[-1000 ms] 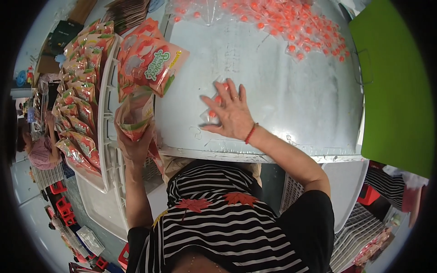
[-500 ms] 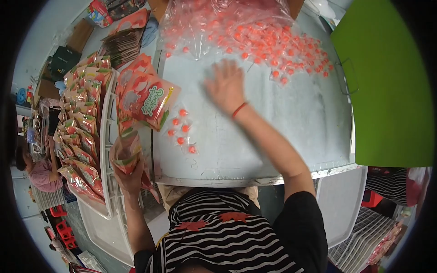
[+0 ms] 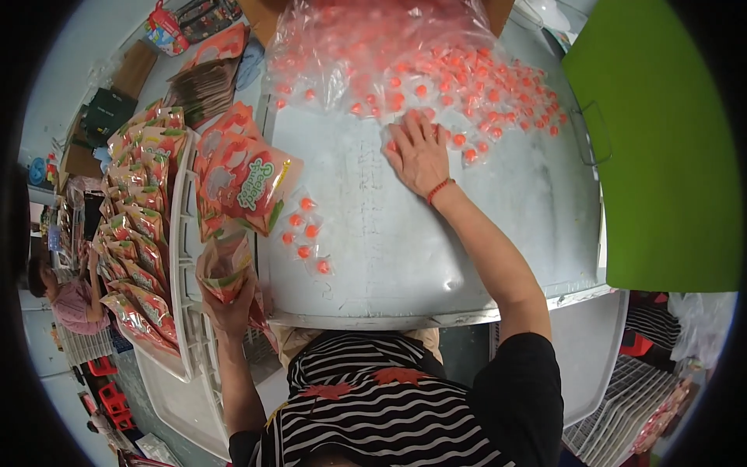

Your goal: Packing small individually wrapped candies into plastic resealable bags and organizing them on a tray.

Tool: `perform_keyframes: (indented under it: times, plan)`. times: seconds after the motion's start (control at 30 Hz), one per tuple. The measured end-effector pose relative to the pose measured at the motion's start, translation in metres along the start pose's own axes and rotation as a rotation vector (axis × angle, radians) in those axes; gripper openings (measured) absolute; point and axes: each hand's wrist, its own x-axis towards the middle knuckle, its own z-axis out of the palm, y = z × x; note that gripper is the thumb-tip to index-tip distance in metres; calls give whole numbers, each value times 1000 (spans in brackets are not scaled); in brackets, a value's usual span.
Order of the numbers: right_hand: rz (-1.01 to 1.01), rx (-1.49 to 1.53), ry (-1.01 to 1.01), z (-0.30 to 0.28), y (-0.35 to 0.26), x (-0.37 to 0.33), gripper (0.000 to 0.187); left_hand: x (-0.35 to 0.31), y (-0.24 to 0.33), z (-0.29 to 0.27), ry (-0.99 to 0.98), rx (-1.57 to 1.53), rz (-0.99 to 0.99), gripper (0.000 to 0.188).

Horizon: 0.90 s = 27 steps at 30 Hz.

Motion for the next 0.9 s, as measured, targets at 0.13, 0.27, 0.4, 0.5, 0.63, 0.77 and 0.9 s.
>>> perform_keyframes:
  times: [0.13,0.27,0.4,0.5,0.63,0.77,0.9]
  plan:
    - [-67,179,41,-27,2,-26,72,-4,-11,0,-40,-93,-141,74]
    - [-87,215,-33,-40,50,-43,92,-4,-15,-1,-41,-65,-90,74]
    - [-2,119,-59,-43,84,-47,96,-10,-20,-5,-25,-5,-73,76]
    - [29,102,-53,-48,78,-49,88,-12,-20,-5,-31,-15,-113,76]
    - [-181,156,-102,-51,33,-50,72,-12,-19,-3,-50,4,-82,75]
    - [-197,287,-52,-40,30,-40,54,-8,-13,-3,-55,8,-38,75]
    - [196,598,-21,-24,62,3,43,-11,-11,-4,-40,-27,-87,75]
